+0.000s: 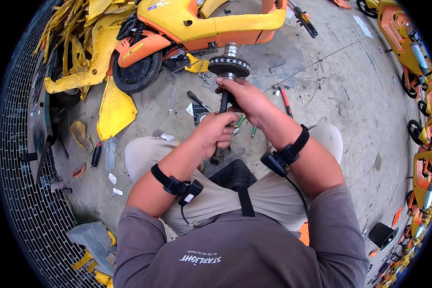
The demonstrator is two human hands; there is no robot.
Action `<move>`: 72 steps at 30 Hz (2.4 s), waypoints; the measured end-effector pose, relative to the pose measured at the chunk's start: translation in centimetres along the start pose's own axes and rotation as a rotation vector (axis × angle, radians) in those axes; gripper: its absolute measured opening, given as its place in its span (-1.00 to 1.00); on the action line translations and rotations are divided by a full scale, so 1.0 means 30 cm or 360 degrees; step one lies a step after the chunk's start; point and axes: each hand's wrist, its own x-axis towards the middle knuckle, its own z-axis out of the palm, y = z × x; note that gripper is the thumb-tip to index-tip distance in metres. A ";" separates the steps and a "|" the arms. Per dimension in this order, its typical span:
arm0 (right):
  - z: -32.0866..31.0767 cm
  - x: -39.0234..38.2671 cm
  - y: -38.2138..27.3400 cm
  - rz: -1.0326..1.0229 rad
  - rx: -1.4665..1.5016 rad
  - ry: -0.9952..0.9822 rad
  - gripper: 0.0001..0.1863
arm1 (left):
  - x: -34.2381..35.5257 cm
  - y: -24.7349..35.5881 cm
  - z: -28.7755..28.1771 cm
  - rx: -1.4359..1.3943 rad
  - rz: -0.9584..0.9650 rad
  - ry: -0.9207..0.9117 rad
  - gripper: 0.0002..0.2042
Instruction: The person handles a drive chain and a sprocket assembly on an axle, then removes a bearing and a gear by hand.
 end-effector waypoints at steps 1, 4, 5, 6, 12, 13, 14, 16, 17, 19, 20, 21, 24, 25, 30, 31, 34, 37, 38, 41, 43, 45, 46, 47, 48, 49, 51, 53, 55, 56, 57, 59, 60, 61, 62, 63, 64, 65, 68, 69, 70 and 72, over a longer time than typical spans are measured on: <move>-0.001 -0.007 -0.012 0.0034 -0.0046 0.0000 -0.54 | -0.003 0.001 -0.001 -0.0004 0.0001 -0.0032 -0.83; -0.008 -0.026 -0.044 0.0082 -0.0168 -0.0026 -0.51 | -0.011 0.006 -0.009 -0.0013 0.0013 -0.0126 -0.82; -0.012 -0.026 -0.047 0.0066 -0.0199 -0.0055 -0.49 | -0.014 0.008 -0.010 -0.0016 0.0021 -0.0152 -0.82; -0.014 -0.028 -0.049 0.0054 -0.0233 -0.0083 -0.48 | -0.017 0.008 -0.012 -0.0023 0.0029 -0.0178 -0.82; -0.025 -0.053 -0.073 0.0045 -0.0227 -0.0125 -0.37 | -0.052 0.030 0.017 -0.0080 0.0062 -0.0143 -0.79; -0.029 -0.050 -0.069 0.0048 -0.0233 -0.0137 -0.35 | -0.053 0.029 0.016 -0.0078 0.0060 -0.0147 -0.78; -0.033 -0.044 -0.062 0.0052 -0.0239 -0.0148 -0.34 | -0.054 0.029 0.014 -0.0075 0.0059 -0.0151 -0.78; -0.028 -0.041 -0.060 0.0058 -0.0244 -0.0167 -0.33 | -0.054 0.027 0.004 -0.0066 0.0066 -0.0169 -0.77; -0.023 -0.044 -0.067 0.0062 -0.0245 -0.0172 -0.33 | -0.051 0.023 -0.006 -0.0060 0.0074 -0.0185 -0.76; -0.019 -0.046 -0.065 0.0060 -0.0246 -0.0183 -0.33 | -0.052 0.019 -0.011 -0.0056 0.0084 -0.0197 -0.75; -0.019 -0.042 -0.064 0.0050 -0.0244 -0.0193 -0.33 | -0.057 0.023 -0.008 -0.0056 0.0089 -0.0189 -0.75; -0.020 -0.039 -0.062 0.0042 -0.0243 -0.0204 -0.33 | -0.058 0.025 -0.007 -0.0058 0.0093 -0.0181 -0.75; -0.026 -0.035 -0.063 0.0088 -0.0451 -0.0184 -0.33 | -0.056 0.035 -0.029 -0.0067 0.0125 -0.0126 -0.75; -0.035 -0.033 -0.066 0.0108 -0.0482 -0.0197 -0.33 | -0.058 0.041 -0.037 -0.0081 0.0163 -0.0115 -0.75; -0.099 -0.005 -0.074 0.0178 -0.0389 -0.0047 -0.42 | -0.069 0.068 -0.085 -0.0124 0.0316 -0.0079 -0.76; -0.116 0.002 -0.075 0.0193 -0.0319 0.0016 -0.44 | -0.074 0.074 -0.090 -0.0130 0.0333 -0.0062 -0.76; -0.155 0.008 -0.084 0.0181 -0.0169 0.0063 -0.55 | -0.069 0.072 -0.116 -0.0203 0.0324 -0.0079 -0.76; -0.172 -0.014 -0.117 0.0116 -0.0113 0.0106 -0.59 | -0.063 0.066 -0.129 -0.0190 0.0323 -0.0054 -0.76; -0.181 -0.019 -0.131 0.0073 -0.0118 0.0118 -0.59 | -0.059 0.064 -0.132 -0.0175 0.0326 -0.0048 -0.76; -0.203 -0.061 -0.189 -0.0067 -0.0109 0.0150 -0.60 | -0.047 0.043 -0.138 -0.0070 0.0319 0.0024 -0.77; -0.222 -0.088 -0.225 -0.0176 -0.0071 0.0197 -0.60 | -0.031 0.029 -0.137 -0.0063 0.0252 0.0039 -0.75; -0.252 -0.097 -0.245 -0.0233 -0.0041 0.0229 -0.62 | -0.011 0.012 -0.141 -0.0035 0.0213 0.0055 -0.75; -0.267 -0.096 -0.252 -0.0254 -0.0041 0.0248 -0.63 | 0.001 0.004 -0.144 -0.0009 0.0208 0.0064 -0.74; -0.277 -0.097 -0.258 -0.0275 -0.0042 0.0268 -0.64 | 0.015 -0.005 -0.148 0.0016 0.0203 0.0071 -0.74; -0.279 -0.103 -0.259 -0.0305 -0.0026 0.0278 -0.65 | 0.031 -0.017 -0.161 0.0068 0.0198 0.0095 -0.75; -0.286 -0.104 -0.258 -0.0310 -0.0040 0.0273 -0.65 | 0.047 -0.028 -0.180 0.0118 0.0193 0.0116 -0.76; -0.303 -0.105 -0.254 -0.0319 -0.0067 0.0258 -0.65 | 0.071 -0.056 -0.222 0.0250 0.0181 0.0186 -0.77; -0.314 -0.118 -0.256 -0.0335 -0.0172 0.0253 -0.65 | 0.084 -0.087 -0.258 0.0424 0.0159 0.0273 -0.78; -0.315 -0.124 -0.249 -0.0349 -0.0238 0.0241 -0.66 | 0.081 -0.124 -0.286 0.0459 0.0095 0.0292 -0.80; -0.317 -0.123 -0.246 -0.0359 -0.0256 0.0233 -0.66 | 0.092 -0.150 -0.311 0.0466 0.0066 0.0293 -0.80; -0.318 -0.125 -0.246 -0.0367 -0.0285 0.0227 -0.66 | 0.101 -0.173 -0.325 0.0464 0.0038 0.0287 -0.81; -0.315 -0.125 -0.239 -0.0388 -0.0303 0.0203 -0.66 | 0.117 -0.206 -0.355 0.0538 0.0007 0.0311 -0.83; -0.313 -0.127 -0.237 -0.0400 -0.0315 0.0189 -0.66 | 0.124 -0.220 -0.364 0.0573 -0.0005 0.0323 -0.83; -0.310 -0.130 -0.235 -0.0394 -0.0337 0.0182 -0.66 | 0.131 -0.231 -0.376 0.0633 -0.0024 0.0337 -0.84; -0.305 -0.133 -0.233 -0.0389 -0.0357 0.0175 -0.66 | 0.137 -0.241 -0.388 0.0694 -0.0044 0.0351 -0.85; -0.307 -0.141 -0.234 -0.0391 -0.0371 0.0182 -0.66 | 0.150 -0.246 -0.392 0.0770 -0.0065 0.0357 -0.86; -0.302 -0.142 -0.227 -0.0412 -0.0390 0.0171 -0.66 | 0.161 -0.265 -0.410 0.0858 -0.0050 0.0397 -0.86; -0.296 -0.139 -0.223 -0.0433 -0.0408 0.0162 -0.66 | 0.174 -0.289 -0.433 0.0946 -0.0036 0.0435 -0.86; -0.281 -0.118 -0.204 -0.0457 -0.0437 0.0158 -0.65 | 0.197 -0.328 -0.461 0.1321 -0.0002 0.0529 -0.83; -0.278 -0.115 -0.202 -0.0458 -0.0453 0.0157 -0.65 | 0.201 -0.337 -0.457 0.1454 0.0013 0.0554 -0.80; -0.274 -0.118 -0.200 -0.0453 -0.0461 0.0160 -0.64 | 0.204 -0.342 -0.454 0.1500 -0.0022 0.0541 -0.78; -0.265 -0.120 -0.201 -0.0451 -0.0477 0.0151 -0.63 | 0.204 -0.341 -0.456 0.1590 -0.0087 0.0531 -0.76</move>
